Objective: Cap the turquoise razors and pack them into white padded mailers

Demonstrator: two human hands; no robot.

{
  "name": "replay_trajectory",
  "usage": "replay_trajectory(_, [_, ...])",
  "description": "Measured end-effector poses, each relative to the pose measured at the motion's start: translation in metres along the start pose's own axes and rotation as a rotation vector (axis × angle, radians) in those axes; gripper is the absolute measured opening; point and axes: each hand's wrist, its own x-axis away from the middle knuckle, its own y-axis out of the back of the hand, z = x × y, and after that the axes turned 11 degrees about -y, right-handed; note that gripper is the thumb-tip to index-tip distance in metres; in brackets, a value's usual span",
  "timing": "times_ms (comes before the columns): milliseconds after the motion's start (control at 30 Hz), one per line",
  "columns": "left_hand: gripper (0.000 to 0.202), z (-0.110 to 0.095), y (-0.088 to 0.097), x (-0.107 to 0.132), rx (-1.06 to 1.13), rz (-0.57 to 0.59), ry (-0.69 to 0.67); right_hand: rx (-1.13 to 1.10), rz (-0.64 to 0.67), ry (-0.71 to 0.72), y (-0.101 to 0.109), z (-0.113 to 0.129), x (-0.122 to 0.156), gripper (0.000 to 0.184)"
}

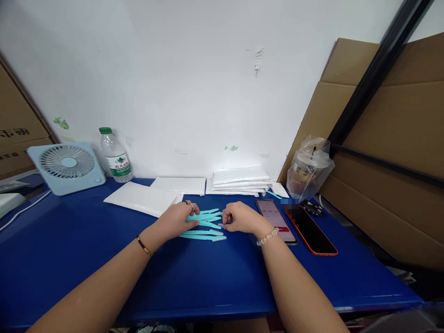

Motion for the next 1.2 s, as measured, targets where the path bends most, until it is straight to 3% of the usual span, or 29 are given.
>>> replay_trajectory(200, [0.010, 0.006, -0.007, -0.004, 0.010, 0.036, 0.026, -0.059, -0.043, -0.021, 0.001, 0.004, 0.000, 0.008])
replay_trajectory(400, [0.008, 0.017, -0.012, -0.005, 0.104, 0.026, 0.026, -0.239, 0.025, -0.096, 0.017, -0.003, 0.008, 0.014])
replay_trajectory(800, [0.009, 0.017, -0.008, -0.005, 0.203, -0.009, 0.004, -0.241, -0.041, -0.085, 0.013, 0.003, 0.006, 0.021])
replay_trajectory(933, [0.011, 0.012, -0.007, -0.004, 0.254, 0.004, -0.027, -0.273, 0.013, -0.067, 0.009, 0.008, 0.005, 0.021])
replay_trajectory(1133, [0.020, 0.003, 0.001, 0.000, 0.293, 0.169, -0.082, -0.268, 0.193, -0.029, 0.014, 0.008, 0.009, 0.018])
replay_trajectory(1200, [0.023, 0.003, 0.003, 0.001, 0.204, 0.143, -0.085, -0.232, 0.161, -0.059, 0.017, 0.002, 0.010, 0.017])
